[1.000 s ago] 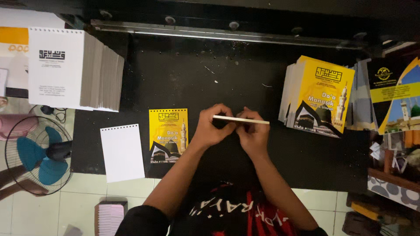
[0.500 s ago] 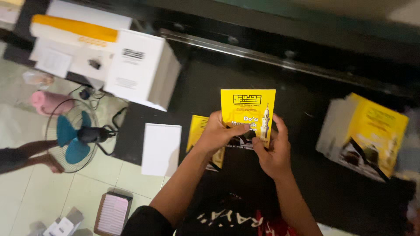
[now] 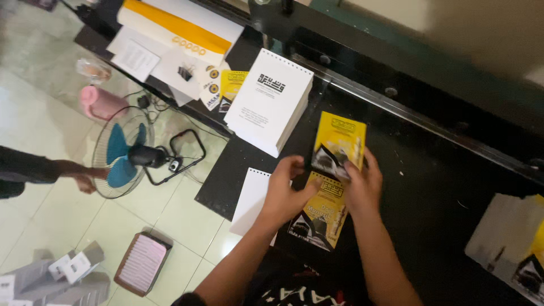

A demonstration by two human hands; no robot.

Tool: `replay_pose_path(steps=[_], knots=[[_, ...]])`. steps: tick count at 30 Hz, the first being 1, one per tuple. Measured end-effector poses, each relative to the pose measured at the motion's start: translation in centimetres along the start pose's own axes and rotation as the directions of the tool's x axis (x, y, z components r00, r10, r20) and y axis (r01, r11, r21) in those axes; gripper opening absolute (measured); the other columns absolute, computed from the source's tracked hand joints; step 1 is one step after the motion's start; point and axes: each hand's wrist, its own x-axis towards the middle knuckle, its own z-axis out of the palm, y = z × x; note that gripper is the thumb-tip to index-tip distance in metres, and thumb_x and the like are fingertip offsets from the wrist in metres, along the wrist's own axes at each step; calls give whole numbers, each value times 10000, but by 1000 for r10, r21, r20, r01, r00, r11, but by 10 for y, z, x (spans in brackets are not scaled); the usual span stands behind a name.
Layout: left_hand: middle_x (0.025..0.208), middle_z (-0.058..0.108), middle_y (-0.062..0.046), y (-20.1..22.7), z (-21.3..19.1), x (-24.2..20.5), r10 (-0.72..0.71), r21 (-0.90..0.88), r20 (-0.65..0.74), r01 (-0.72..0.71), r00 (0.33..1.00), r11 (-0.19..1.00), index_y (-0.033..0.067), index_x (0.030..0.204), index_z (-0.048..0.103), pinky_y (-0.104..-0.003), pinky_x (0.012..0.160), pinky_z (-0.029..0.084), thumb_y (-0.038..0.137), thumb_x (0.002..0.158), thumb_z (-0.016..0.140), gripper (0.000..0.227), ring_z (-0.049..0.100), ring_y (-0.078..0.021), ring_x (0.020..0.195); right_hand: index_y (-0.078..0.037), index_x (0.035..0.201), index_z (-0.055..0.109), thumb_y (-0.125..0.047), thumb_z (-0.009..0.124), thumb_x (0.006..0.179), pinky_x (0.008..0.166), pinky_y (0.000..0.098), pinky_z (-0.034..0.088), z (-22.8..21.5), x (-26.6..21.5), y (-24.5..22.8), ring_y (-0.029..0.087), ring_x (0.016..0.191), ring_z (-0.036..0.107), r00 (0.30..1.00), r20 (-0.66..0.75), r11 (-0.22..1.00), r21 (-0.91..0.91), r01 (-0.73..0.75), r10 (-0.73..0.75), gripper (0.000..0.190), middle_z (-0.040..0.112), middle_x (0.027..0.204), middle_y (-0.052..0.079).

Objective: The person assembles small booklets by inserting white spiral-bound pages into yellow covers. They repeatedly pick up a cover, insert the pages, and place the finished booklet onto a growing stack on the table.

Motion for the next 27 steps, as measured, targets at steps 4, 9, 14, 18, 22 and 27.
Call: replay_pose_path(steps=[4, 9, 14, 18, 22, 27], knots=[[1078, 706, -219, -3, -10, -21, 132, 7, 18, -132, 991, 991, 37, 1206, 621, -499, 921, 556, 238, 764, 860, 542, 711, -447, 1028, -32, 1576, 327, 41, 629, 933, 821, 454, 671, 35, 33, 3, 319, 1004, 698, 991, -114, 987, 150, -52, 70, 714, 562, 1228, 213], [1101, 680, -89, 6, -15, -17, 243, 98, 127, -256, 962, 962, 76, 1165, 605, -324, 889, 550, 236, 791, 811, 456, 682, -200, 983, -147, 1558, 401, -4, 639, 892, 753, 428, 629, 53, 73, 19, 253, 1053, 684, 972, -215, 989, 129, -67, 94, 722, 675, 1295, 151], [1031, 655, -77, 1, -11, -2, 255, 103, 220, -283, 941, 954, 69, 1143, 616, -336, 840, 498, 286, 793, 794, 449, 636, -216, 933, -162, 1508, 472, 12, 632, 895, 769, 437, 639, 62, 93, 1, 266, 1076, 686, 966, -246, 995, 73, -68, 84, 658, 677, 1312, 137], [1002, 668, -93, -7, 0, 10, 351, 91, 259, -384, 900, 919, 67, 1057, 626, -355, 851, 509, 246, 791, 790, 360, 655, -258, 930, -172, 1511, 470, 17, 576, 878, 799, 437, 623, 66, 105, -7, 222, 1075, 675, 976, -209, 997, 48, -53, 62, 669, 674, 1309, 86], [1050, 684, -129, -14, 8, 11, 328, 78, 377, -382, 866, 921, 47, 1068, 648, -372, 902, 505, 260, 825, 747, 338, 649, -291, 1001, -142, 1538, 442, 60, 551, 872, 773, 430, 641, 64, 109, -1, 229, 1081, 689, 983, -184, 998, 65, -5, 17, 704, 664, 1344, 130], [1004, 660, -119, -5, 10, 12, 313, 52, 480, -383, 819, 922, 95, 1043, 615, -387, 847, 485, 312, 828, 755, 336, 631, -302, 948, -229, 1604, 345, 28, 545, 906, 790, 414, 612, 74, 99, -30, 226, 1106, 683, 974, -182, 991, 10, -134, 133, 770, 627, 1414, 73]])
